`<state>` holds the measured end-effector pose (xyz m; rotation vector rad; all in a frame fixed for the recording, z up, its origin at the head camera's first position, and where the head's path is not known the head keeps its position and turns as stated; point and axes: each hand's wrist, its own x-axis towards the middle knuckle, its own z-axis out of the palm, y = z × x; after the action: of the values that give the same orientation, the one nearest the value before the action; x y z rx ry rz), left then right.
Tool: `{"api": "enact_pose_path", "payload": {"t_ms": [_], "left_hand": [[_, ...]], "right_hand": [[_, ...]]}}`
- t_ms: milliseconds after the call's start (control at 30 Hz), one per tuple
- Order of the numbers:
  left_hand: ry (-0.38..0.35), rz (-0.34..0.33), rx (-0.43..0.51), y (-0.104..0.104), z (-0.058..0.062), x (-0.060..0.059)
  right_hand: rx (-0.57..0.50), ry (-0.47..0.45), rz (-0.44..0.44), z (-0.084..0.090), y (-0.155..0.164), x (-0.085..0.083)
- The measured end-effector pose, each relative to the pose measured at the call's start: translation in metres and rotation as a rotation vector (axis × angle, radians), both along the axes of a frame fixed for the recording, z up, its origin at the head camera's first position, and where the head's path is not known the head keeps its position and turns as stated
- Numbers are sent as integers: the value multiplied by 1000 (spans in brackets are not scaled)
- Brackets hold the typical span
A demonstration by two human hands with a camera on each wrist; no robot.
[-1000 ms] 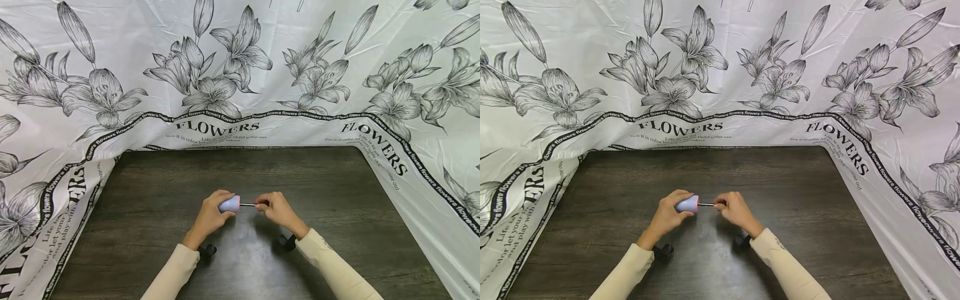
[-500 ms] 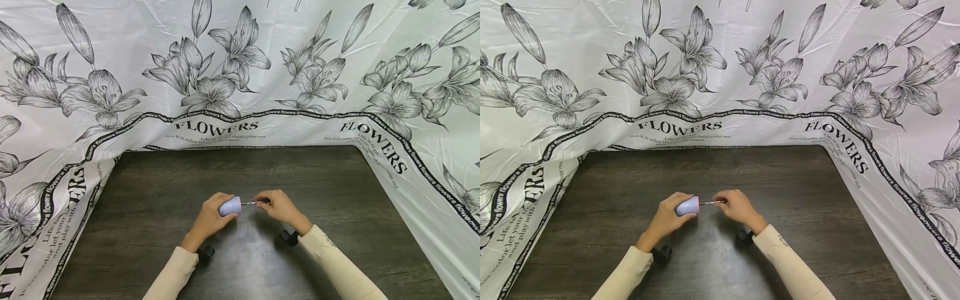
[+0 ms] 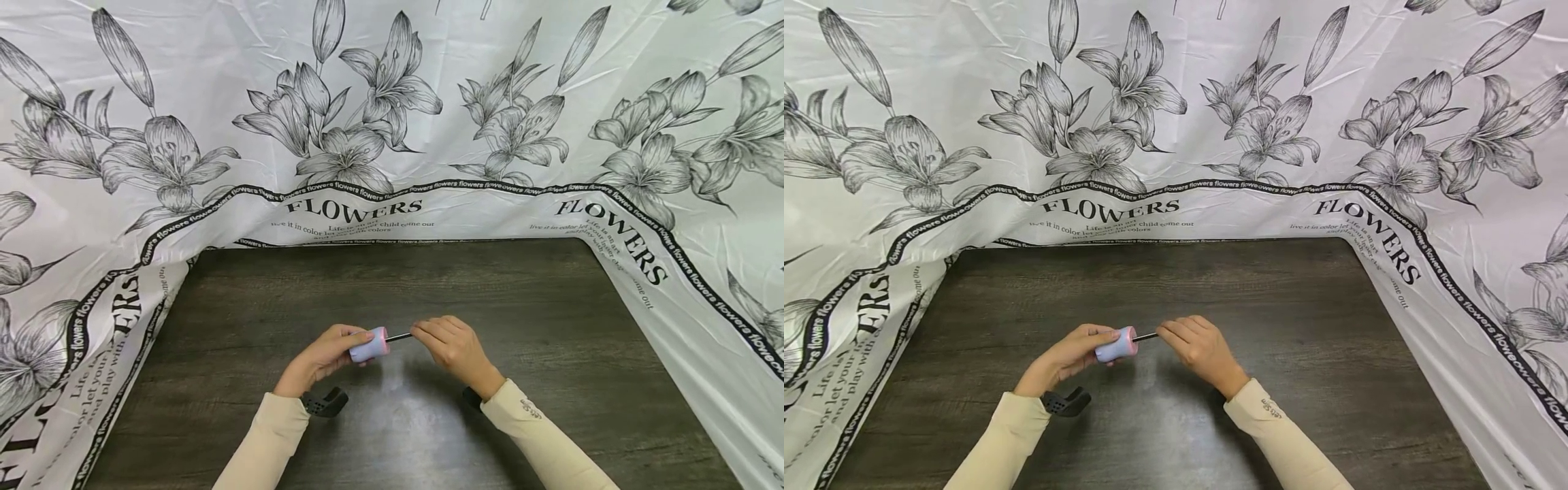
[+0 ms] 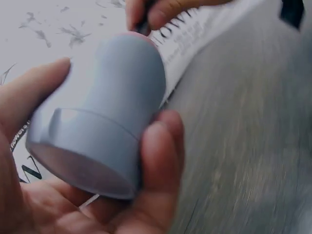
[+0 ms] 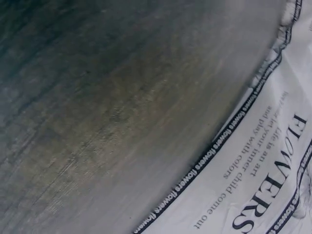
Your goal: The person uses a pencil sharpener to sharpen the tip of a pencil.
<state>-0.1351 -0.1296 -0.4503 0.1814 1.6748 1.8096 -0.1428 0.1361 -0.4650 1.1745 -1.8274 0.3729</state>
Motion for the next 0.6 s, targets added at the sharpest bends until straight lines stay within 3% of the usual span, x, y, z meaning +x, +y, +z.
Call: {"api": "enact_pose_path", "payload": {"t_ms": [100, 200, 267, 333, 400, 467, 600], "left_hand": [[-64, -16, 44, 0, 0, 1], [-85, -32, 70, 1, 0, 2], [-58, -29, 64, 3, -1, 2], [45, -5, 11, 5, -1, 2], [200, 28, -60, 7, 0, 2], [378, 63, -155, 11, 1, 3], [680, 129, -291, 21, -1, 9]], "right_hand": [[-1, 37, 17, -2, 0, -1], [-8, 4, 39, -4, 0, -3], [-8, -53, 43, -6, -1, -2], [-17, -152, 36, -7, -1, 0], [-34, -298, 40, -7, -3, 3], [-61, -525, 41, -3, -3, 8], [-160, -1171, 70, 13, 0, 9]]}}
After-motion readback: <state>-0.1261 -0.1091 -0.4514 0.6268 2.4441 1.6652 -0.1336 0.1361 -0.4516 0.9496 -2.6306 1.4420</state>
